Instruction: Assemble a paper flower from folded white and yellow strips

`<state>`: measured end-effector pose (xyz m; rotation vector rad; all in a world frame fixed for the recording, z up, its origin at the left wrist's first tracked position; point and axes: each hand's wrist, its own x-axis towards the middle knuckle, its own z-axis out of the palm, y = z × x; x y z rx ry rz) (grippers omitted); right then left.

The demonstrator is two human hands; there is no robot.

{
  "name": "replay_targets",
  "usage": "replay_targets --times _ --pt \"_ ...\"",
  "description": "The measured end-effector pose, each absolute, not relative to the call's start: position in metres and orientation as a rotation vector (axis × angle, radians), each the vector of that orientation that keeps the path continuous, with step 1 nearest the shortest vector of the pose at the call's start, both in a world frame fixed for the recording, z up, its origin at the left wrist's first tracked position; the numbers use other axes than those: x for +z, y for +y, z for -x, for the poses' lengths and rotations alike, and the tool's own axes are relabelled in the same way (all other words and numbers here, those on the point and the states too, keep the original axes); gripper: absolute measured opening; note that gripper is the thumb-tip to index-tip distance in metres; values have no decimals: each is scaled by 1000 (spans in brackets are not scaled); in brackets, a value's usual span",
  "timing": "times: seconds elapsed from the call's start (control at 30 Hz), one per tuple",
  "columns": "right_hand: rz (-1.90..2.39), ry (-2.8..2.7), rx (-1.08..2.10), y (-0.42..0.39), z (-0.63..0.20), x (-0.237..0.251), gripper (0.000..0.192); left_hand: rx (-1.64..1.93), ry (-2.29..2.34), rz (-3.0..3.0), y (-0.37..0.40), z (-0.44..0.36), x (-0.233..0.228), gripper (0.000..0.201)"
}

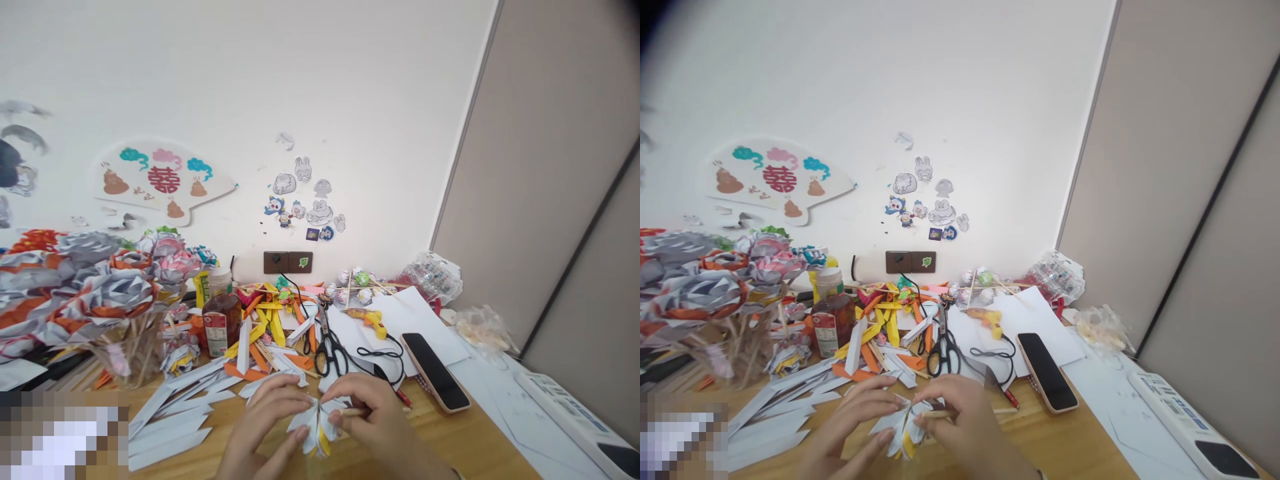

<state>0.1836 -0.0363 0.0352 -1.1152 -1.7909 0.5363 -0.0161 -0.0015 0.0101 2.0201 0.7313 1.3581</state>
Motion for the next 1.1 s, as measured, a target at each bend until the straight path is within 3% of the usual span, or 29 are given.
replay_targets --times 0.17,0.27,0.4,0.53,0.8,1.1 --pt "1043 -1826 393 -32 -187 32 26 1359 763 -1920 2 16 8 19" --pt "1084 -1794 310 -30 -190 33 25 1273 826 -1542 8 14 8 10" --pt "1302 -1744 341 -29 -191 35 12 1103 852 -1049 13 6 6 38" --pt "1415 -1766 341 -25 -190 32 9 1079 813 -855 9 -2 1 39" --pt "1597 -1703 219 -16 -197 25 14 1118 878 -971 17 2 -1 43" --pt "1233 -1778 350 -20 -199 22 39 1180 907 -1085 18 6 -2 40"
